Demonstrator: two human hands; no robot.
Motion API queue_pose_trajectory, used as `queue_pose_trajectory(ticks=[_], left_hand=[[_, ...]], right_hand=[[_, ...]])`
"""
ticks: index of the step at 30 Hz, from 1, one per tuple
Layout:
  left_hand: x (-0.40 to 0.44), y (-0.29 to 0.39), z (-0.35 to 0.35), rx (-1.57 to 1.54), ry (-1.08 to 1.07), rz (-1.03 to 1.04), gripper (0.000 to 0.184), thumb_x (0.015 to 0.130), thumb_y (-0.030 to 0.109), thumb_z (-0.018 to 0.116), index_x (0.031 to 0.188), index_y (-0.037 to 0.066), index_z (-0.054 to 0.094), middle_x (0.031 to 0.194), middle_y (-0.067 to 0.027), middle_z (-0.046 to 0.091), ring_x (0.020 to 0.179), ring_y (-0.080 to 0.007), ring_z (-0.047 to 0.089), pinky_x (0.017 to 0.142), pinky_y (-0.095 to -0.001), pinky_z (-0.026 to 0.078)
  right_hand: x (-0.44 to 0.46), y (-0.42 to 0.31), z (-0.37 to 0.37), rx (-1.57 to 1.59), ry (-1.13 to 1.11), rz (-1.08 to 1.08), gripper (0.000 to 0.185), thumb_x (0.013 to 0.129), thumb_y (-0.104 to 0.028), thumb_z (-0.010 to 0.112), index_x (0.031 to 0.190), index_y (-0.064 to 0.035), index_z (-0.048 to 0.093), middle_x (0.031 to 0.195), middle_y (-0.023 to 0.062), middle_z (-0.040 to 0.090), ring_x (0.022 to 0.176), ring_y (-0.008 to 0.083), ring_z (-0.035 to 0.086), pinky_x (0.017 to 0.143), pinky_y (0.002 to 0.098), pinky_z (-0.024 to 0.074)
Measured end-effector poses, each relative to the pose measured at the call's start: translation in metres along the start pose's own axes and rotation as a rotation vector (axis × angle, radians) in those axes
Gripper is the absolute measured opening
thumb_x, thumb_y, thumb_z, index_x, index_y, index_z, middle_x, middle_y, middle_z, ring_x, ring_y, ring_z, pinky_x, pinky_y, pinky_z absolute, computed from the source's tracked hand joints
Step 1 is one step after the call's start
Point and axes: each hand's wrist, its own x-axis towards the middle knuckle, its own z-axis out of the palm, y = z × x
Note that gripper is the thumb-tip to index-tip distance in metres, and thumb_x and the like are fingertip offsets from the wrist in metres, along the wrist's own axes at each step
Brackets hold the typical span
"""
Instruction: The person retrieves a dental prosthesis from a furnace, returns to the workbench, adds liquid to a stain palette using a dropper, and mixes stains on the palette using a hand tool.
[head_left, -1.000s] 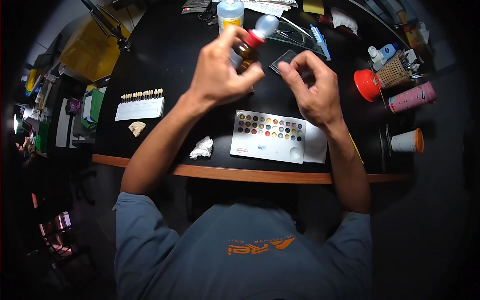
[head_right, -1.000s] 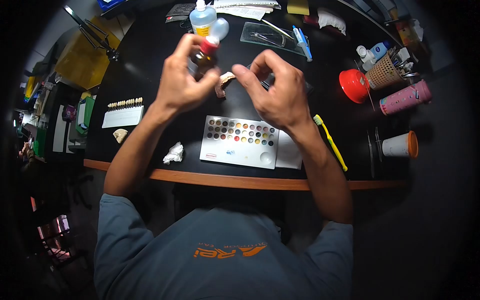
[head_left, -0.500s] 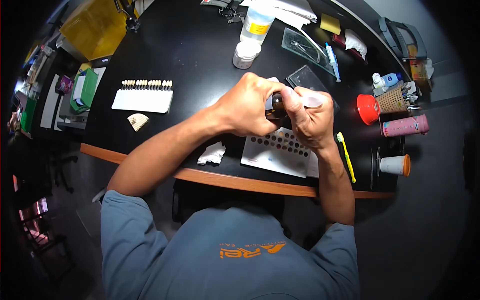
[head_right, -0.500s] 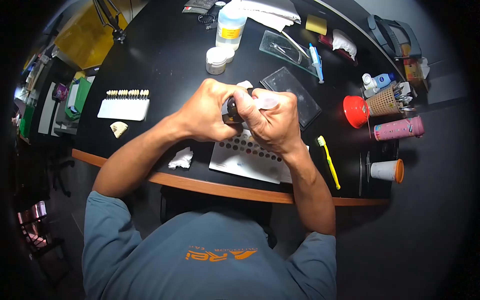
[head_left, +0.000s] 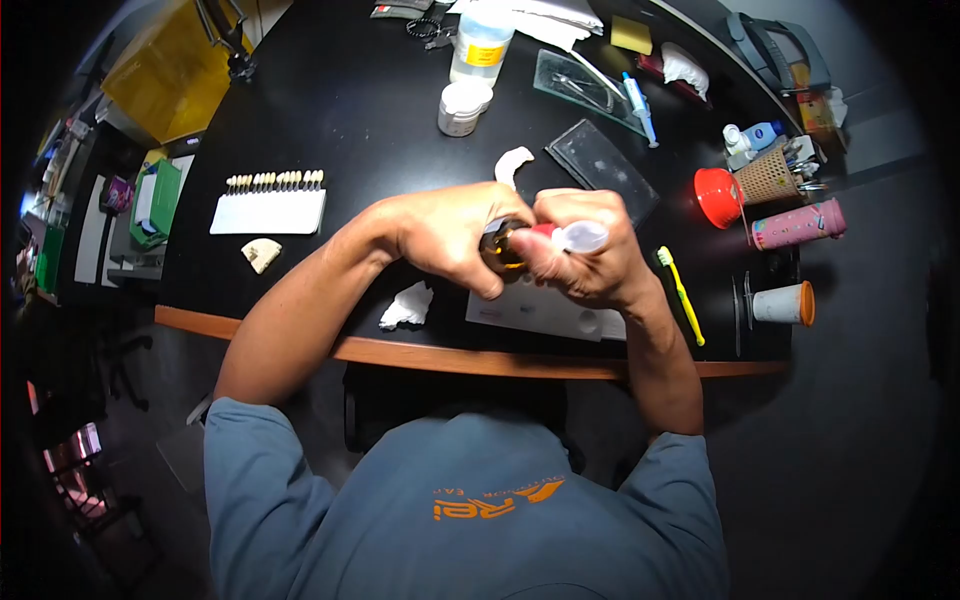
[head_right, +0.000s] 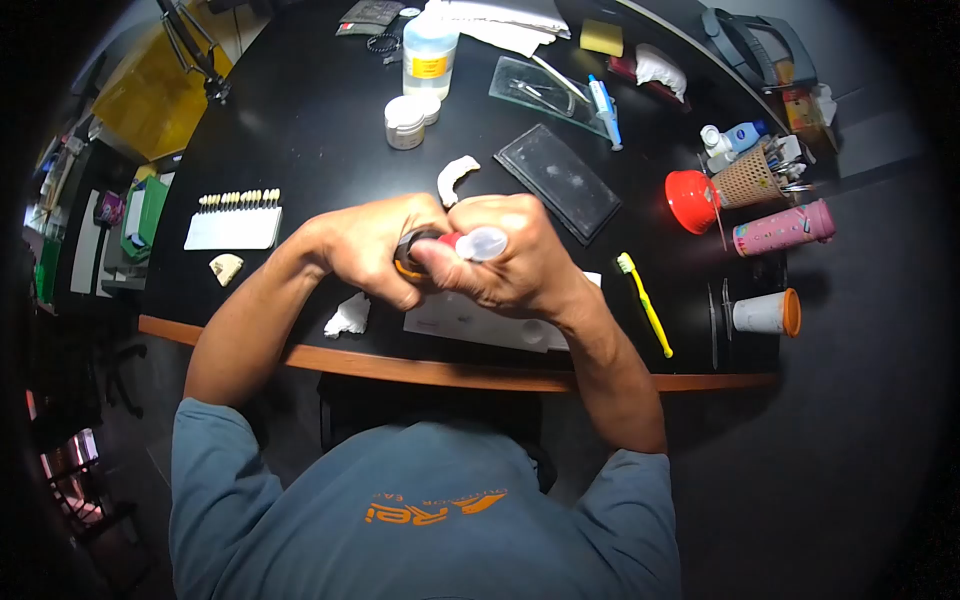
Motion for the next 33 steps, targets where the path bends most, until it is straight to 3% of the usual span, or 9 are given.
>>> queue_pose_trajectory(ticks=[5,8,9,12,16,21,23,28,33], left_hand=[[-0.002,-0.003,0.0,-0.148,-0.086,-0.08,0.018,0.062,-0.005,0.069,0.072,0.003,0.058,0.064,0.0033,0.055,0.059,-0.0064,0.05,0.055,-0.026,0.042],[0.0,-0.005,-0.001,-0.058,0.04,-0.009,0.019,0.063,-0.003,0.07,0.081,0.001,0.063,0.07,0.0015,0.06,0.064,-0.0071,0.054,0.06,-0.0263,0.047],[0.0,-0.003,-0.002,0.003,0.11,-0.019,0.024,0.065,0.0,0.072,0.088,0.0,0.066,0.074,-0.0015,0.063,0.067,-0.0097,0.058,0.064,-0.0281,0.049],[0.004,-0.008,-0.002,0.253,0.327,-0.022,0.043,0.067,0.009,0.076,0.108,-0.002,0.07,0.087,-0.0128,0.074,0.078,-0.0188,0.069,0.076,-0.0344,0.056],[0.007,-0.018,0.0,0.368,0.478,0.091,0.044,0.065,0.01,0.078,0.107,-0.002,0.07,0.082,-0.0142,0.071,0.073,-0.0223,0.069,0.074,-0.035,0.056],[0.006,-0.015,-0.003,0.36,0.535,0.103,0.041,0.065,0.009,0.077,0.104,-0.002,0.069,0.081,-0.0128,0.071,0.071,-0.0203,0.068,0.071,-0.0345,0.055],[0.007,-0.017,-0.001,0.368,0.563,0.158,0.04,0.066,0.009,0.077,0.103,-0.003,0.069,0.084,-0.0147,0.072,0.075,-0.0217,0.07,0.073,-0.0351,0.056],[0.005,-0.013,-0.003,0.424,0.569,0.056,0.04,0.067,0.01,0.079,0.103,-0.005,0.068,0.088,-0.0179,0.073,0.081,-0.0249,0.073,0.077,-0.0362,0.057],[0.008,-0.017,0.0,0.437,0.59,0.084,0.038,0.067,0.008,0.079,0.1,-0.004,0.068,0.086,-0.0191,0.072,0.083,-0.0291,0.074,0.077,-0.0376,0.056]], right_hand=[[-0.006,0.004,-0.009,0.01,-0.169,0.04,0.03,0.085,-0.019,0.082,0.082,-0.0006,0.058,0.075,0.0118,0.055,0.066,0.0266,0.054,0.06,0.0377,0.0421],[-0.01,0.011,-0.01,0.127,-0.037,0.066,0.033,0.083,-0.02,0.084,0.095,-0.0009,0.06,0.087,0.0122,0.058,0.078,0.0256,0.06,0.067,0.0351,0.0455],[-0.008,0.015,-0.014,0.066,-0.004,-0.016,0.037,0.081,-0.02,0.085,0.104,-0.0021,0.062,0.095,0.0107,0.062,0.086,0.0233,0.063,0.071,0.0322,0.0476],[-0.01,0.012,-0.014,0.096,0.158,0.128,0.042,0.079,-0.023,0.089,0.108,-0.0043,0.066,0.105,0.0069,0.067,0.092,0.0147,0.063,0.071,0.0281,0.048],[-0.009,0.01,-0.001,0.307,0.263,0.175,0.034,0.087,0.003,0.077,0.118,0.0002,0.066,0.109,0.009,0.068,0.101,0.0143,0.066,0.085,0.0275,0.0554],[-0.003,0.001,0.006,0.429,0.332,0.104,0.068,0.085,0.009,0.074,0.146,0.0005,0.046,0.121,0.0138,0.064,0.113,0.0181,0.064,0.098,0.0331,0.0525],[-0.006,0.001,0.011,0.405,0.377,0.288,0.068,0.086,0.006,0.075,0.147,0.0015,0.044,0.129,0.0164,0.063,0.114,0.0181,0.064,0.097,0.0322,0.0529],[-0.003,0.0,0.011,0.506,0.401,0.187,0.059,0.09,0.002,0.075,0.143,0.002,0.05,0.123,0.0157,0.065,0.113,0.0184,0.065,0.098,0.0323,0.0526],[-0.004,0.003,0.015,0.33,0.455,0.287,0.044,0.095,-0.003,0.073,0.135,0.0031,0.057,0.115,0.0154,0.07,0.108,0.0185,0.067,0.1,0.0327,0.053]])
